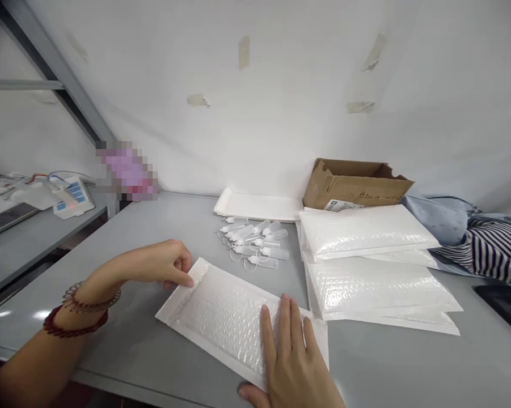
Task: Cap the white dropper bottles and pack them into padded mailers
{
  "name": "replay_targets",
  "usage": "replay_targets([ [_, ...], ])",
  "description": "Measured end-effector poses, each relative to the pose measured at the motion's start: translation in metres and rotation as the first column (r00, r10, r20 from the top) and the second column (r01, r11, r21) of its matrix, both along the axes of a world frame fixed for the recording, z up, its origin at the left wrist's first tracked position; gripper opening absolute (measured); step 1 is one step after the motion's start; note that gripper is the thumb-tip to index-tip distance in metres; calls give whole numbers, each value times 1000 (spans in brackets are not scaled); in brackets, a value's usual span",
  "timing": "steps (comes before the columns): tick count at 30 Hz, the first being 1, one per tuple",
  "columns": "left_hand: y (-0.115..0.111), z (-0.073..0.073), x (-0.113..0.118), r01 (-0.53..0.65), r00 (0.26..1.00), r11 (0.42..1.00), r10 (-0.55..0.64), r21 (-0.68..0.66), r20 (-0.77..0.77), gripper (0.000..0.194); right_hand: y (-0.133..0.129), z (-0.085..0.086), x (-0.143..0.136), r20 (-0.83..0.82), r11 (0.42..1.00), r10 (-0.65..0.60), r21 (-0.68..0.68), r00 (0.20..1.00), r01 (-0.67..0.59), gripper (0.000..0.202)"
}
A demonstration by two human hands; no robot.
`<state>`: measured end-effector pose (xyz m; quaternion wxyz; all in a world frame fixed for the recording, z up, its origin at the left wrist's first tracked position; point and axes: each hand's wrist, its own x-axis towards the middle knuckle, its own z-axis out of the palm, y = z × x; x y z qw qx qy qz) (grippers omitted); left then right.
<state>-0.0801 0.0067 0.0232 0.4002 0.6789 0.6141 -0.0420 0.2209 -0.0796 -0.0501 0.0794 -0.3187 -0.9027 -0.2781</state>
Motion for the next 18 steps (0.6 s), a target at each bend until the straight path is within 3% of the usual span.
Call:
replay_targets([
  [4, 0, -10, 13, 19, 997, 1000, -20, 16, 77, 36, -3, -5, 1, 32, 998, -31, 51, 999, 30, 72],
  [9, 4, -17, 15, 22, 987, 1000, -20, -16, 158, 35, -4, 1, -2, 12, 1000, -21, 1, 1000, 21, 73],
  [15, 6, -20, 18, 123, 939, 984, -74, -129, 336, 22, 5, 18, -29, -69, 981, 8, -193, 998, -21, 66],
  [18, 5, -18, 22, 233, 885, 954, -127, -189, 448, 19, 10, 23, -48, -108, 956, -10, -293, 994, -22, 78],
])
